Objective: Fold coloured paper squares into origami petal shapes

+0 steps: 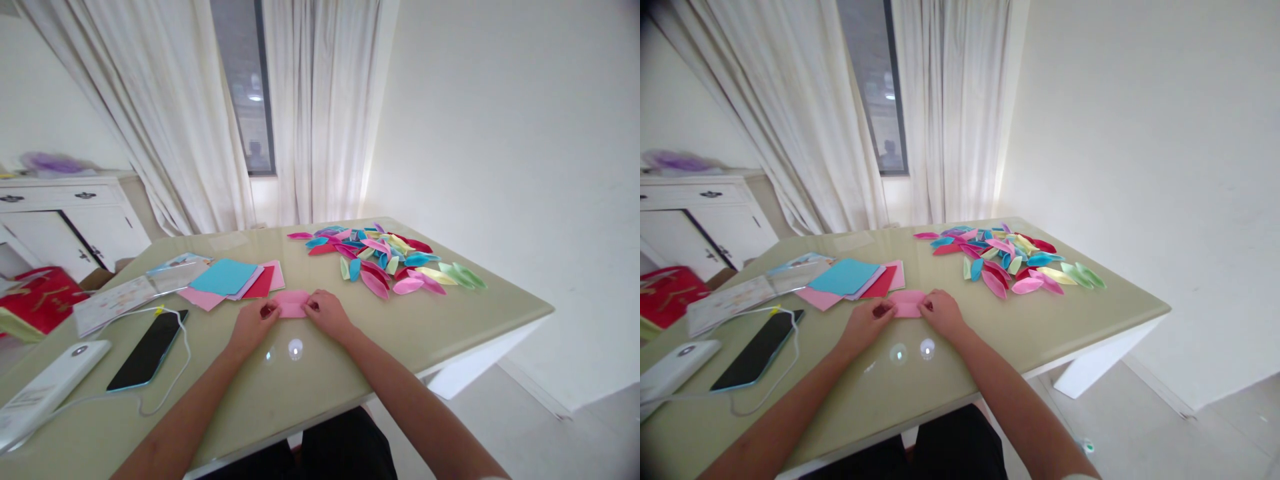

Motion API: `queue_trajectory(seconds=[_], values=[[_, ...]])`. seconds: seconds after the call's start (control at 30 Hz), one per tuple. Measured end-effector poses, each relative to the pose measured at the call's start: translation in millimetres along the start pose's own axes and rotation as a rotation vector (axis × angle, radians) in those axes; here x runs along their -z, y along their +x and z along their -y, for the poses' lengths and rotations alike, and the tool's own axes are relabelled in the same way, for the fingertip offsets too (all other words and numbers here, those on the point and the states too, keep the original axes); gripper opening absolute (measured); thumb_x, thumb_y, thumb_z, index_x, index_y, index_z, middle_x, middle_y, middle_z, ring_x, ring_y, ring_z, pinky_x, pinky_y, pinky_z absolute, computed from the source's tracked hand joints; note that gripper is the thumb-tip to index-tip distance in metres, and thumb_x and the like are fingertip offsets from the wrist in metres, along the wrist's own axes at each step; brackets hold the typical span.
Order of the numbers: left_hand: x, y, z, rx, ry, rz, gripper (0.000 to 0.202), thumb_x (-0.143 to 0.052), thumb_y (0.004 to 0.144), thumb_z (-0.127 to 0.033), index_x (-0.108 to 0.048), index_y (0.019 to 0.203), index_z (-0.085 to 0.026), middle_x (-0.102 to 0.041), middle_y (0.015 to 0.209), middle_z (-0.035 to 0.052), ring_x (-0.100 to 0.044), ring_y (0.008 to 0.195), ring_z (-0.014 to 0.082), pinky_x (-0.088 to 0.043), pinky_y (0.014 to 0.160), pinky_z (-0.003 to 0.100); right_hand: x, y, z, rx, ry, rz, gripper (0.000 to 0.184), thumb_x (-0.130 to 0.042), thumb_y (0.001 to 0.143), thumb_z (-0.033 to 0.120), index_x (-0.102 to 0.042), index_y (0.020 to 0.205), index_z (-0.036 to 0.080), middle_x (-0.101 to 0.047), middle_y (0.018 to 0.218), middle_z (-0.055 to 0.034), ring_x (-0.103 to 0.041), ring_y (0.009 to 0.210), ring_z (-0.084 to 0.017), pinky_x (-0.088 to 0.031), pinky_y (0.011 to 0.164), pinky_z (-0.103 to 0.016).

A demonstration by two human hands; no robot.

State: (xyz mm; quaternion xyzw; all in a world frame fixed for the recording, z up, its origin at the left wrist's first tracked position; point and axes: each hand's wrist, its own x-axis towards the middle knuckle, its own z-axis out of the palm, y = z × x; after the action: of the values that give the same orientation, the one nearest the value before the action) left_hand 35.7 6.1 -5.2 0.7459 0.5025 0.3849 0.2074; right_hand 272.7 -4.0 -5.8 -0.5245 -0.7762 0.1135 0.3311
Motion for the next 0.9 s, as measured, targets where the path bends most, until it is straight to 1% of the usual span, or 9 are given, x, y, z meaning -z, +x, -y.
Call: queue_trajectory(seconds=[0.1, 0.17, 0.27, 0.33, 0.43, 0.5, 0.63, 0.77, 0.9], values=[[0.0, -1, 1, -0.023, 0.012, 0.003, 0.024, -0.064, 0.087, -0.041, -0.07, 0.095, -0.02, -0.075, 0.078, 0.0031, -0.07, 0.069, 0.0222, -0.053, 0.068, 0.033, 0, -2, 3, -0.006, -0.047, -0.01, 0.016, -0.075, 0.093, 0.021, -0.068, 0.079, 0.018, -0.066, 0.082, -0.0034, -0.057, 0.081, -0.018, -0.04, 0.075, -0.028], [1.1, -1, 2, -0.061, 0.006, 0.025, 0.021, -0.061, 0.09, -0.04, -0.069, 0.094, -0.021, -0.074, 0.079, 0.0025, -0.069, 0.071, 0.0212, -0.053, 0.069, 0.032, 0, -2, 4, -0.005, -0.069, -0.011, 0.014, -0.074, 0.094, 0.023, -0.067, 0.083, 0.018, -0.067, 0.086, -0.0043, -0.058, 0.084, -0.019, -0.041, 0.077, -0.029], [3.9, 1, 5, -0.133, -0.007, 0.073, 0.022, -0.059, 0.093, -0.038, -0.072, 0.093, -0.021, -0.076, 0.088, 0.0044, -0.071, 0.079, 0.0213, -0.056, 0.074, 0.033, 1, -2, 4, 0.0, -0.085, -0.008, 0.006, -0.072, 0.096, 0.022, -0.066, 0.095, 0.019, -0.069, 0.092, -0.0049, -0.06, 0.089, -0.02, -0.043, 0.08, -0.03], [6.8, 2, 10, -0.181, -0.01, 0.11, 0.021, -0.064, 0.091, -0.038, -0.075, 0.098, -0.022, -0.077, 0.096, 0.0057, -0.072, 0.085, 0.0221, -0.057, 0.08, 0.034, 3, -3, 4, 0.013, -0.089, 0.002, 0.006, -0.069, 0.098, 0.021, -0.066, 0.102, 0.019, -0.069, 0.096, -0.0054, -0.06, 0.093, -0.021, -0.044, 0.082, -0.03], [11.3, 3, 17, -0.242, -0.008, 0.153, 0.024, -0.069, 0.087, -0.036, -0.077, 0.107, -0.024, -0.077, 0.106, 0.0065, -0.072, 0.094, 0.0234, -0.058, 0.09, 0.038, 6, -4, 3, 0.049, -0.088, 0.028, 0.004, -0.063, 0.102, 0.02, -0.066, 0.104, 0.02, -0.069, 0.1, -0.0062, -0.06, 0.098, -0.022, -0.045, 0.086, -0.032], [12.9, 3, 22, -0.263, -0.003, 0.153, 0.026, -0.064, 0.091, -0.033, -0.077, 0.112, -0.023, -0.077, 0.111, 0.0079, -0.072, 0.1, 0.0245, -0.057, 0.095, 0.04, 8, -4, 2, 0.079, -0.079, 0.043, 0.007, -0.065, 0.101, 0.024, -0.066, 0.107, 0.021, -0.068, 0.103, -0.0065, -0.06, 0.101, -0.022, -0.046, 0.089, -0.033], [12.1, 2, 26, -0.286, 0.011, 0.129, 0.032, -0.056, 0.097, -0.031, -0.074, 0.12, -0.022, -0.075, 0.118, 0.0104, -0.071, 0.108, 0.0258, -0.056, 0.1, 0.042, 12, -6, 1, 0.134, -0.051, 0.073, 0.037, -0.083, 0.087, 0.033, -0.065, 0.116, 0.02, -0.067, 0.11, -0.0069, -0.059, 0.106, -0.024, -0.048, 0.093, -0.035], [12.4, 2, 26, -0.314, 0.026, 0.141, 0.027, -0.055, 0.097, -0.032, -0.078, 0.11, -0.023, -0.075, 0.11, 0.0092, -0.072, 0.101, 0.0241, -0.057, 0.095, 0.038, 13, -6, 1, 0.164, -0.025, 0.089, 0.029, -0.077, 0.087, 0.019, -0.067, 0.114, 0.021, -0.066, 0.114, -0.0071, -0.061, 0.109, -0.023, -0.049, 0.097, -0.035], [15.9, 3, 25, -0.319, 0.046, 0.132, 0.024, -0.057, 0.097, -0.03, -0.077, 0.109, -0.023, -0.074, 0.11, 0.0091, -0.071, 0.102, 0.024, -0.057, 0.095, 0.037, 12, -6, 3, 0.164, -0.011, 0.084, 0.037, -0.071, 0.084, 0.01, -0.067, 0.119, 0.019, -0.066, 0.118, -0.0091, -0.062, 0.11, -0.024, -0.05, 0.101, -0.036]])
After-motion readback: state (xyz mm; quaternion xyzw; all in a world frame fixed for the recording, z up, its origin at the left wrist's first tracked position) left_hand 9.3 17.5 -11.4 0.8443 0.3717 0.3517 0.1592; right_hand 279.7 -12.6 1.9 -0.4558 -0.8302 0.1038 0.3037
